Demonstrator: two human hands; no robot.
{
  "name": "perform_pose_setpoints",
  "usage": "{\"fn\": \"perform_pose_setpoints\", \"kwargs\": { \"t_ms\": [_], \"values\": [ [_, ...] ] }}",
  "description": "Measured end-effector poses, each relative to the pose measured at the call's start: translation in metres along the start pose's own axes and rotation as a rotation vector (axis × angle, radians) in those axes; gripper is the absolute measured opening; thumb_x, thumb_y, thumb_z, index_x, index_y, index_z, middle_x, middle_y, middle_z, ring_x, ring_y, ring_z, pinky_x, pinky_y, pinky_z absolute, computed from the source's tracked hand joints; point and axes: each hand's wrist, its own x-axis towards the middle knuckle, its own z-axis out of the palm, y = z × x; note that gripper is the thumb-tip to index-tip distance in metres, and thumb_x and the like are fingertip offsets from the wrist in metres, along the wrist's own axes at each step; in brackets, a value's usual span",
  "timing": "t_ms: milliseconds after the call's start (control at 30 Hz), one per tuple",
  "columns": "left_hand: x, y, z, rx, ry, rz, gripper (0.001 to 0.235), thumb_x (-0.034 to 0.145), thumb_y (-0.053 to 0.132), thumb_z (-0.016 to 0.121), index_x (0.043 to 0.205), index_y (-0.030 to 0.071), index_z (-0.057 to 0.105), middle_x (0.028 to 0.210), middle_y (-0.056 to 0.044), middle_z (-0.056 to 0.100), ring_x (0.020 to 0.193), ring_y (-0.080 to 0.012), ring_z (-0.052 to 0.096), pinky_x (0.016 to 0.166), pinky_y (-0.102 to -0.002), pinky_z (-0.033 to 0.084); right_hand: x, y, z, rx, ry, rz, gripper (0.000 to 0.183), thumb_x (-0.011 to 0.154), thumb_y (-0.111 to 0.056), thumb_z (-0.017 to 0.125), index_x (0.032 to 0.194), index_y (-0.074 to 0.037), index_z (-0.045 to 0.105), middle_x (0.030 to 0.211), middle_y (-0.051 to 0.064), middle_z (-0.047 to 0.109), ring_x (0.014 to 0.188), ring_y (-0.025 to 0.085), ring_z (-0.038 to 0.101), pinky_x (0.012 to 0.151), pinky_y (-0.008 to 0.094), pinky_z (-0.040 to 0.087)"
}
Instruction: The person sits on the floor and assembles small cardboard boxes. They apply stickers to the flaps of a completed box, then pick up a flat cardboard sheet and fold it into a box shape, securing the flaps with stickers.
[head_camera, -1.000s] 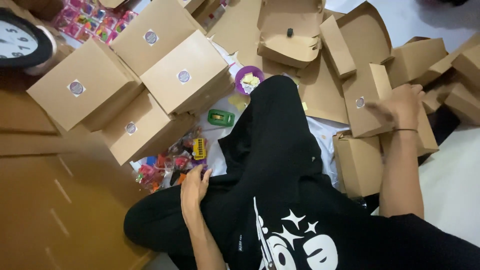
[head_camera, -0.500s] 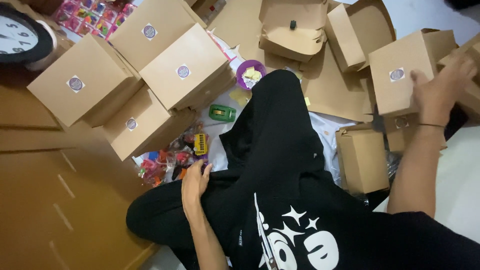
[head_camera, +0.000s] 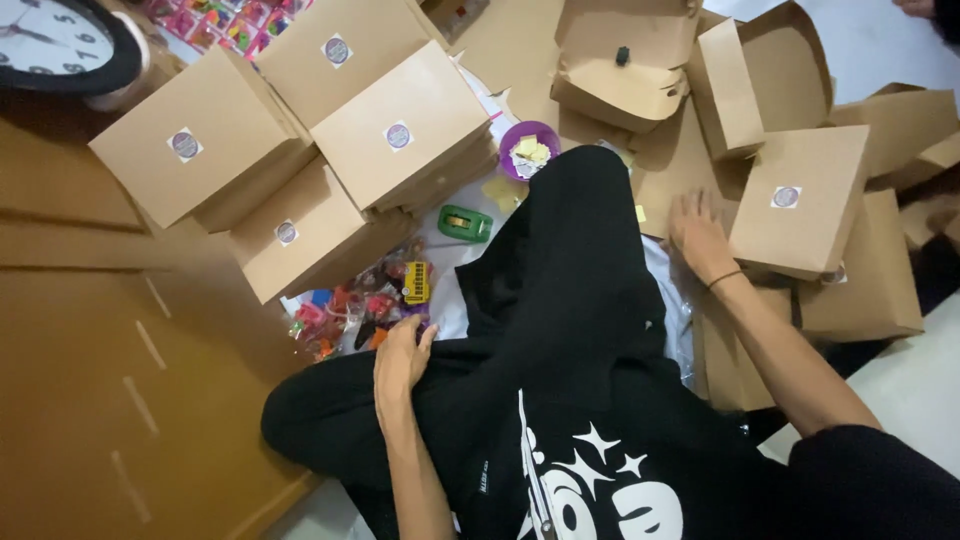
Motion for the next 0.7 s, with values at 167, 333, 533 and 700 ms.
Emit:
{"fn": "perform_pose_setpoints", "kwargs": {
  "t_ms": [167, 333, 533, 700],
  "values": [
    [-0.001, -0.003, 0.002, 0.009, 0.011, -0.018, 0.045, 0.103, 0.042, 0.054, 0.133, 0.012, 0.067, 0.129, -0.018, 0.07, 0.122, -0.0393, 0.066, 0.101, -0.053, 0.052, 0.009, 0.023, 0.047, 0.104, -0.069, 0.05, 0.05, 0.104, -0.015, 0.05, 0.15, 0.005, 0.047, 0.146, 0.036, 0.052, 0.142, 0.053, 0.043, 0.108, 0.069, 0.041],
    [-0.005, 0.008, -0.006, 0.007, 0.0, -0.023, 0.042, 0.103, 0.041, 0.053, 0.129, 0.012, 0.068, 0.125, -0.018, 0.071, 0.119, -0.0409, 0.066, 0.099, -0.056, 0.053, 0.029, 0.069, 0.017, 0.151, -0.079, 0.292, 0.022, 0.098, -0.008, 0.063, 0.091, 0.001, 0.082, 0.082, 0.028, 0.077, 0.085, 0.044, 0.078, 0.069, 0.05, 0.062],
    [-0.011, 0.017, -0.008, -0.131, 0.039, 0.027, 0.047, 0.103, 0.037, 0.051, 0.137, 0.007, 0.062, 0.138, -0.016, 0.064, 0.125, -0.0326, 0.061, 0.104, -0.048, 0.048, -0.03, 0.125, -0.102, 0.272, 0.197, 0.034, 0.049, 0.082, -0.002, 0.06, 0.129, 0.006, 0.07, 0.114, 0.03, 0.074, 0.098, 0.046, 0.071, 0.084, 0.049, 0.054],
    [-0.029, 0.044, -0.008, -0.424, 0.158, 0.25, 0.034, 0.102, 0.028, 0.055, 0.123, 0.006, 0.071, 0.124, -0.013, 0.072, 0.113, -0.0249, 0.068, 0.099, -0.038, 0.051, 0.028, 0.106, -0.142, 0.271, 0.095, 0.02, 0.038, 0.084, -0.012, 0.047, 0.116, -0.009, 0.068, 0.111, 0.025, 0.07, 0.099, 0.05, 0.062, 0.078, 0.056, 0.041]
  ]
}}
